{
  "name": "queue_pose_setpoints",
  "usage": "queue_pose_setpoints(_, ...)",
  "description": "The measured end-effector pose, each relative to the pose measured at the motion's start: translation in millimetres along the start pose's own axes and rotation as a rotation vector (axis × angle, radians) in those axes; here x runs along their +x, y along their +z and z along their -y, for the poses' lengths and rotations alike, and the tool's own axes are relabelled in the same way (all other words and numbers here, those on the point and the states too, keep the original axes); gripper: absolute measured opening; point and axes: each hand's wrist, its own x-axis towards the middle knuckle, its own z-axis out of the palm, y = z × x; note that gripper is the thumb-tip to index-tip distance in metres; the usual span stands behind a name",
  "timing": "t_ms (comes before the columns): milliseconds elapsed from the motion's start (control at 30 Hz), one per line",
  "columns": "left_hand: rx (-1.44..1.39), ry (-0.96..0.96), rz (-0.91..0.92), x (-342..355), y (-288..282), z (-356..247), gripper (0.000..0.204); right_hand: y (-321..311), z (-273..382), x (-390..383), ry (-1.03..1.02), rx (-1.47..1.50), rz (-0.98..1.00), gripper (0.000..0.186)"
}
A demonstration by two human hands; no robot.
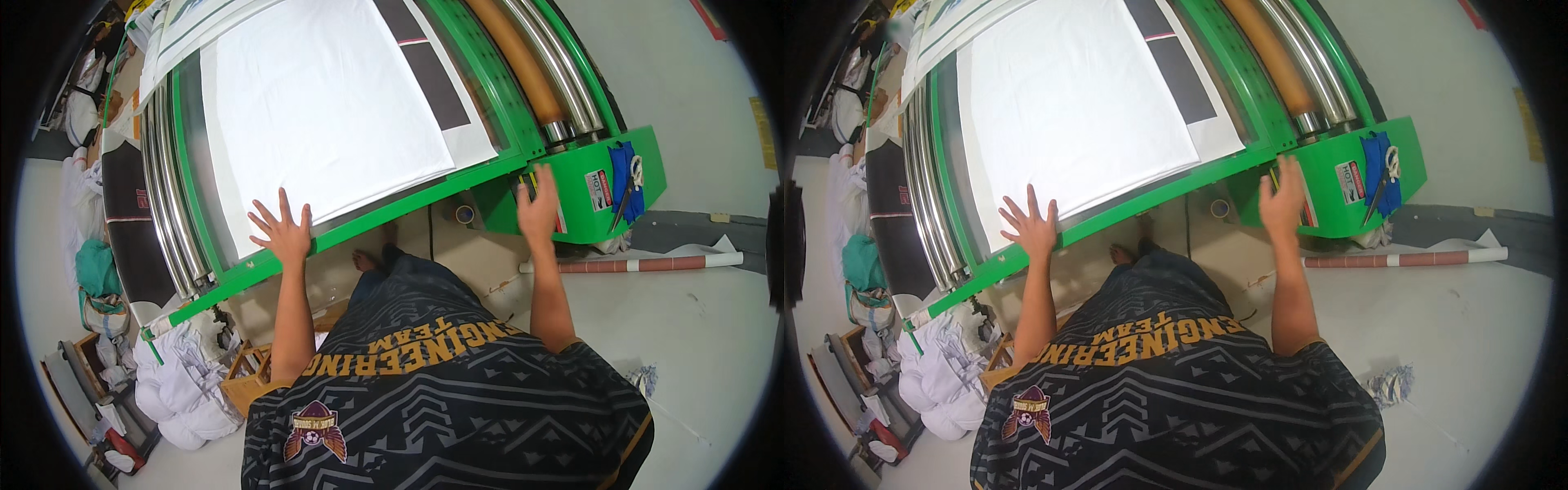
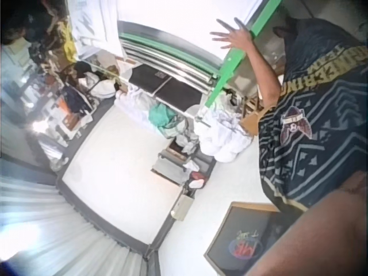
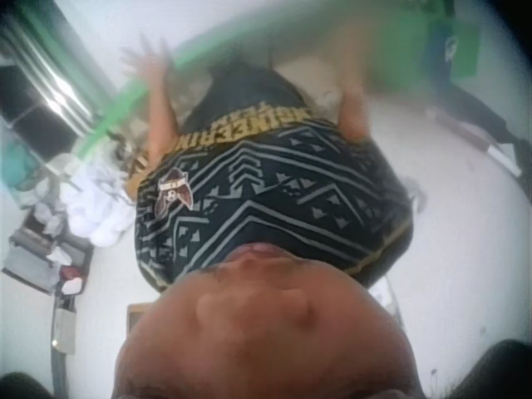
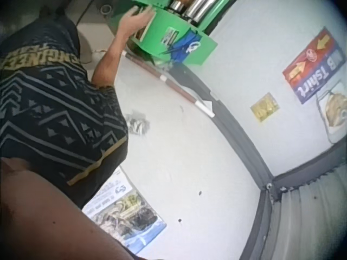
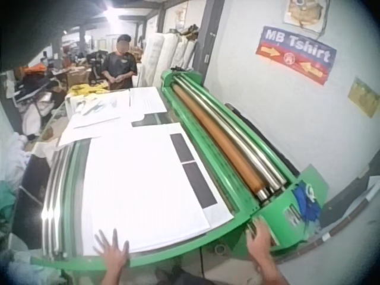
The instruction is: The person places a white t-shirt onto a green heat press machine, smooths it out, and then uses scissors to trim the excess fabric along the edges of the machine's frame. The person then removes the t-shirt from the machine.
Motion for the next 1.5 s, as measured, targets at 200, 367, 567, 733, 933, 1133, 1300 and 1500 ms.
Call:
queue_pose_setpoints(200,-0.048,0.032,0.027,0.2,-2.7,9.2,0.090,-93.3,-40.0,9.1,0.100,-0.284,-0.306,0.049)
queue_pose_setpoints(367,-0.295,0.416,-0.025,-10.2,-24.0,18.1,0.039,-37.9,-41.9,-6.4,0.204,0.091,-0.036,0.037)
queue_pose_setpoints(567,-0.289,0.517,0.063,13.5,-41.6,32.8,0.020,175.1,29.1,33.6,0.352,0.582,0.429,0.050)
queue_pose_setpoints(733,-0.261,0.535,0.170,24.0,-46.6,28.2,0.013,223.0,44.1,79.8,0.373,0.030,0.711,0.042)
queue_pose_setpoints(933,-0.358,0.407,0.339,57.0,-50.9,56.6,0.013,198.4,62.6,123.7,0.675,0.723,0.835,0.009)
queue_pose_setpoints(1133,-0.465,0.314,0.450,74.1,-58.4,47.8,0.016,175.2,57.9,140.8,0.861,1.025,0.755,0.018)
queue_pose_setpoints(1300,-0.517,0.330,0.471,70.5,-56.0,51.1,0.013,187.2,42.1,122.7,0.780,1.078,0.744,0.019)
queue_pose_setpoints(1500,-0.514,0.373,0.318,43.4,-63.7,55.2,0.011,191.8,27.7,78.0,0.471,0.469,0.639,0.022)
